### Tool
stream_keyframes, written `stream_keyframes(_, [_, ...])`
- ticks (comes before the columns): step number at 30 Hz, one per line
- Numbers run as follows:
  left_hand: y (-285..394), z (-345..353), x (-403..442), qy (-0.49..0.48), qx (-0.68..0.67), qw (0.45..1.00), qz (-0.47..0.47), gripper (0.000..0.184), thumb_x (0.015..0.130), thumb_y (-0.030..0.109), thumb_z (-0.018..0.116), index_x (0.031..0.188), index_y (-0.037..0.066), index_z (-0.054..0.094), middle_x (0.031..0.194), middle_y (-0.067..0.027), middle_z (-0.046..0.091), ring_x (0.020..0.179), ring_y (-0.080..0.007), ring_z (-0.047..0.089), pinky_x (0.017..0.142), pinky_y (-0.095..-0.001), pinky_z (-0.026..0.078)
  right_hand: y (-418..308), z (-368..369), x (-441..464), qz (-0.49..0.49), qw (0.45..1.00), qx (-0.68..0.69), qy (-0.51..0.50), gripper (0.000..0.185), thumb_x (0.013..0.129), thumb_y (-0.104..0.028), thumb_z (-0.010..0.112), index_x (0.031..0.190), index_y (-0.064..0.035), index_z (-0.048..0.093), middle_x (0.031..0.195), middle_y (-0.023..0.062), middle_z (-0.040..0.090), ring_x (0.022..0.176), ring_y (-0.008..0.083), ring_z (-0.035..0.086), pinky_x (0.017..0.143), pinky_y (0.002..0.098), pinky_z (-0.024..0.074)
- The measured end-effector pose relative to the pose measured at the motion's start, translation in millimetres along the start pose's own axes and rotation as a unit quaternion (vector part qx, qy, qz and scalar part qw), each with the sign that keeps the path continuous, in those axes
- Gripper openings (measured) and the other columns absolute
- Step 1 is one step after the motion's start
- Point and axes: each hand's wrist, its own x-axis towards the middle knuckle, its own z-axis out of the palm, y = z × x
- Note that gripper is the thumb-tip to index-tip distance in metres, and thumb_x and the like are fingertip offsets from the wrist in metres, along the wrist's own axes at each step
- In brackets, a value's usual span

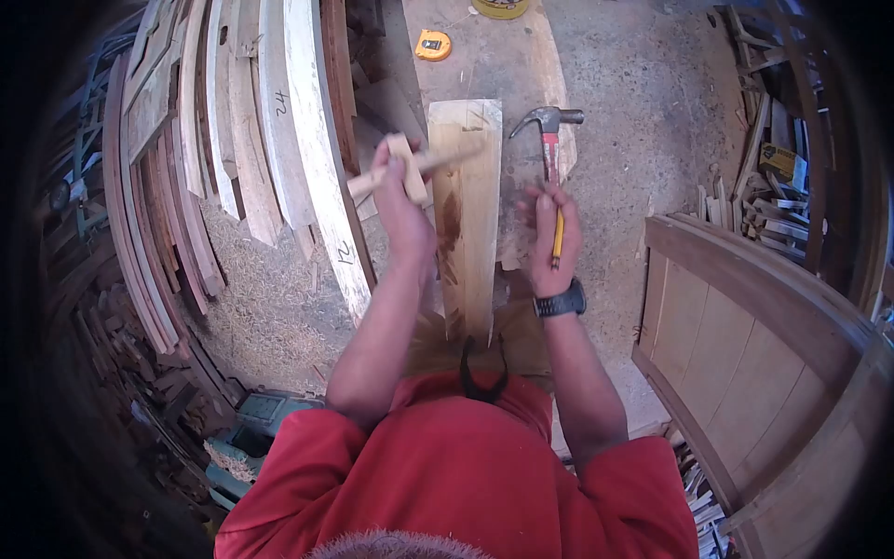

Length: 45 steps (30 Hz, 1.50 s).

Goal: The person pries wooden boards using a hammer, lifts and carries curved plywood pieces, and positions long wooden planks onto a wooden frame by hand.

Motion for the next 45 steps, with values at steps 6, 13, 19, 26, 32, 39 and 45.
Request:
stream_keyframes(6, [-10,-30,-93,-0.098,0.100,0.989,-0.048,0.043,0.100,0.015,0.052,0.139,0.001,0.042,0.119,-0.0110,0.060,0.112,-0.0145,0.055,0.096,-0.0284,0.044,-19,-8,-49,-0.211,0.927,-0.259,-0.172,0.048,0.090,-0.018,0.071,0.132,-0.0027,0.055,0.125,0.0145,0.064,0.104,0.0244,0.067,0.092,0.0354,0.0518])
stream_keyframes(13, [30,-20,-99,-0.182,0.065,0.969,-0.151,0.050,0.100,0.013,0.051,0.146,0.000,0.039,0.128,-0.0122,0.058,0.116,-0.0162,0.056,0.098,-0.0305,0.046,-32,1,-34,-0.153,0.890,-0.305,-0.304,0.043,0.090,-0.021,0.072,0.128,-0.0040,0.058,0.114,0.0181,0.067,0.106,0.0263,0.067,0.090,0.0345,0.0517])
stream_keyframes(19, [80,-93,-99,-0.104,0.412,0.870,0.250,0.059,0.090,0.015,0.067,0.142,-0.002,0.044,0.139,-0.0194,0.053,0.126,-0.0278,0.053,0.104,-0.0396,0.043,-58,17,41,-0.202,0.947,-0.249,0.027,0.032,0.099,-0.023,0.058,0.121,0.0010,0.060,0.092,0.0099,0.069,0.077,0.0170,0.064,0.071,0.0325,0.0517])
stream_keyframes(26, [91,-135,-48,-0.133,0.524,0.810,0.227,0.089,0.082,0.022,0.075,0.149,-0.007,0.024,0.149,-0.0300,0.034,0.138,-0.0440,0.036,0.115,-0.0493,0.028,-35,50,172,-0.160,0.909,-0.375,0.087,0.029,0.097,-0.022,0.061,0.117,-0.0016,0.063,0.092,0.0072,0.071,0.073,0.0142,0.064,0.067,0.0297,0.0511])
stream_keyframes(32, [80,-141,-41,-0.163,0.485,0.840,0.181,0.097,0.080,0.018,0.074,0.152,-0.005,0.013,0.151,-0.0320,0.028,0.141,-0.0459,0.030,0.117,-0.0502,0.025,-20,62,205,-0.076,0.958,-0.271,0.056,0.031,0.094,-0.016,0.065,0.122,-0.0027,0.064,0.096,0.0072,0.073,0.083,0.0141,0.066,0.075,0.0278,0.0526])
stream_keyframes(39, [80,-141,-41,-0.181,0.473,0.846,0.168,0.100,0.081,0.011,0.072,0.153,-0.004,0.005,0.153,-0.0337,0.022,0.143,-0.0469,0.026,0.118,-0.0499,0.024,-12,69,186,0.012,0.990,-0.139,-0.001,0.025,0.095,-0.015,0.066,0.118,-0.0057,0.069,0.102,0.0039,0.071,0.090,0.0101,0.065,0.082,0.0246,0.0514])
stream_keyframes(45, [75,-141,-40,-0.207,0.404,0.886,0.088,0.100,0.084,0.011,0.071,0.153,-0.005,0.000,0.154,-0.0346,0.018,0.145,-0.0446,0.023,0.118,-0.0469,0.022,11,45,191,-0.070,0.972,-0.203,0.090,0.030,0.096,-0.025,0.066,0.116,-0.0027,0.068,0.101,0.0062,0.073,0.088,0.0143,0.068,0.083,0.0271,0.0520])
